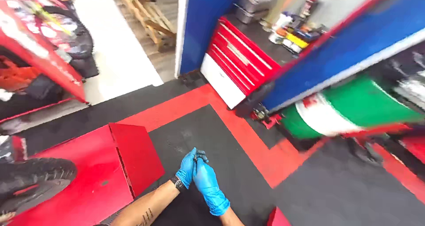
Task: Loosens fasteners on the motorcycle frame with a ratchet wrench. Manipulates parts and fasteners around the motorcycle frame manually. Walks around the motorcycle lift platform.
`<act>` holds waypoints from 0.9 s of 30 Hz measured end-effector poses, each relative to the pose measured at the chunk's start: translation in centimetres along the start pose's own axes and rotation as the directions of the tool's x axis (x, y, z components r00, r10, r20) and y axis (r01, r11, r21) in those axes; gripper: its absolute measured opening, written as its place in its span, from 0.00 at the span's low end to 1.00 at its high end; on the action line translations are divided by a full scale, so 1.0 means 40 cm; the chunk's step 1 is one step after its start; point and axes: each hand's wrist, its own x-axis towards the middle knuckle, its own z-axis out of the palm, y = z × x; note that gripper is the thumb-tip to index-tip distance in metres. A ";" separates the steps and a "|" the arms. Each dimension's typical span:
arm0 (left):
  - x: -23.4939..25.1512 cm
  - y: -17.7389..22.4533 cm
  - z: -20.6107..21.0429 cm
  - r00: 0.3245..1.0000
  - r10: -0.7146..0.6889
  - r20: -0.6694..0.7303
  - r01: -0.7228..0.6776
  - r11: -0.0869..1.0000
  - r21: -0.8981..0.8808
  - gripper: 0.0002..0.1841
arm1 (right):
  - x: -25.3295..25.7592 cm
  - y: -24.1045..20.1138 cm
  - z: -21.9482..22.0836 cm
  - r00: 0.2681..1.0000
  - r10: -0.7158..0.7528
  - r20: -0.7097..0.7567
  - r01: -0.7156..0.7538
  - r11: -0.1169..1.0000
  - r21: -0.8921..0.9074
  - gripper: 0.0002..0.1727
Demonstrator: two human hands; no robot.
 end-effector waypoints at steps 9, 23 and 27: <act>0.293 0.344 -0.060 0.871 0.363 -0.331 -0.418 0.902 -0.109 0.32 | 0.523 -0.240 -0.178 0.754 -0.632 0.176 0.637 0.770 0.036 0.20; 0.747 0.988 -0.398 0.786 0.390 -0.480 -0.573 0.752 -0.327 0.24 | 1.199 -0.934 -0.231 0.498 -0.723 0.479 0.828 0.560 -0.016 0.20; 0.783 1.134 -0.534 0.689 0.356 -0.631 -0.697 0.563 -0.443 0.29 | 1.296 -1.168 -0.185 0.390 -0.733 0.557 0.870 0.492 0.039 0.21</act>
